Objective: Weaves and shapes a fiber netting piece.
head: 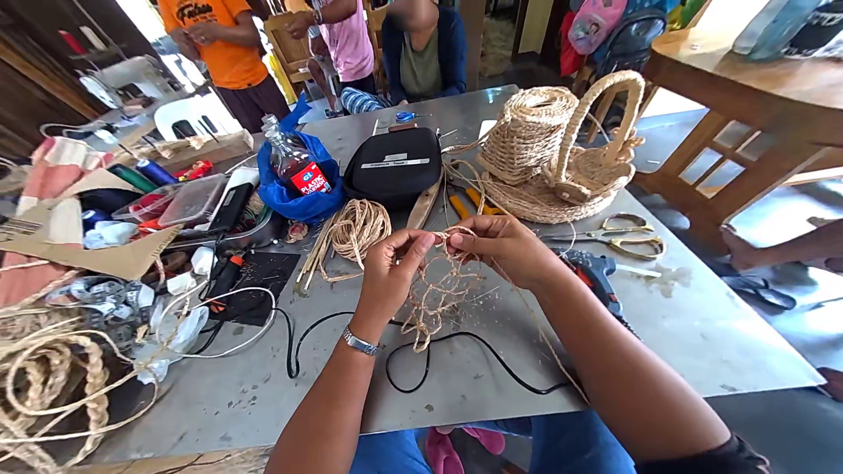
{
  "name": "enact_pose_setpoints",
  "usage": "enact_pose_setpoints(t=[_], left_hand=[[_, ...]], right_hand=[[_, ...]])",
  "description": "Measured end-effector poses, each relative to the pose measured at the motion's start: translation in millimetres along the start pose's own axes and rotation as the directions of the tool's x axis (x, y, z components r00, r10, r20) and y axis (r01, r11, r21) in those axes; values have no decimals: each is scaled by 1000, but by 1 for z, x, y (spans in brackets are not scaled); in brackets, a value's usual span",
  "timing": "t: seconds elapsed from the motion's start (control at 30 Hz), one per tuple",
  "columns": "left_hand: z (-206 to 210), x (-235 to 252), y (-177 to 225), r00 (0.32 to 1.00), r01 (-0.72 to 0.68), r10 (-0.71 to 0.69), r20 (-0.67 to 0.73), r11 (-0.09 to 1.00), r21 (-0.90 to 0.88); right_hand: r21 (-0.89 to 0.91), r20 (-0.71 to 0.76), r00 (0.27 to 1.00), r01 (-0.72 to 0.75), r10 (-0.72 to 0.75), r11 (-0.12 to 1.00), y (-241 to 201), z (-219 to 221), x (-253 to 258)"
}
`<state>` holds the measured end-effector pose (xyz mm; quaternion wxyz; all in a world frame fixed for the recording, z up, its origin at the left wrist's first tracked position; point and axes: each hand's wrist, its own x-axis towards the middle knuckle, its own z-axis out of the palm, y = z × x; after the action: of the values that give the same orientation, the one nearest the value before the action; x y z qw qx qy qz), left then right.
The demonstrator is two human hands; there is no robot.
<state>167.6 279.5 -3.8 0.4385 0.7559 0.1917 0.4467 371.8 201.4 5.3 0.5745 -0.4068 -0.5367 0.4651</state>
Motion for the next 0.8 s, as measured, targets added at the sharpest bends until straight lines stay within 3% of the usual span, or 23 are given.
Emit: enact_pose_setpoints(t=[0.17,0.43,0.63,0.7,0.8], left_hand=[[1,1,-3,1000,-15,15,-14,1000,-2],[1,4,-9,985,-171,171,13,972,160],[0,5,-11,978,-201,208,-7,953,226],[0,4,-11,977,-199,211,-15,940,276],[2,2,-11,980,-177,200,-20,903,391]], right_hand=[[0,-32,998,-49,49,999,-3,0,0],[-14,-9,999,-50,50,999,-6,1,-2],[-46,4,999,-44,44,998,-4,1,-2],[-107,-23,1000,-23,21,994,-4,2,-3],[-371,-71,991,80,-114,925,-2,2,-2]])
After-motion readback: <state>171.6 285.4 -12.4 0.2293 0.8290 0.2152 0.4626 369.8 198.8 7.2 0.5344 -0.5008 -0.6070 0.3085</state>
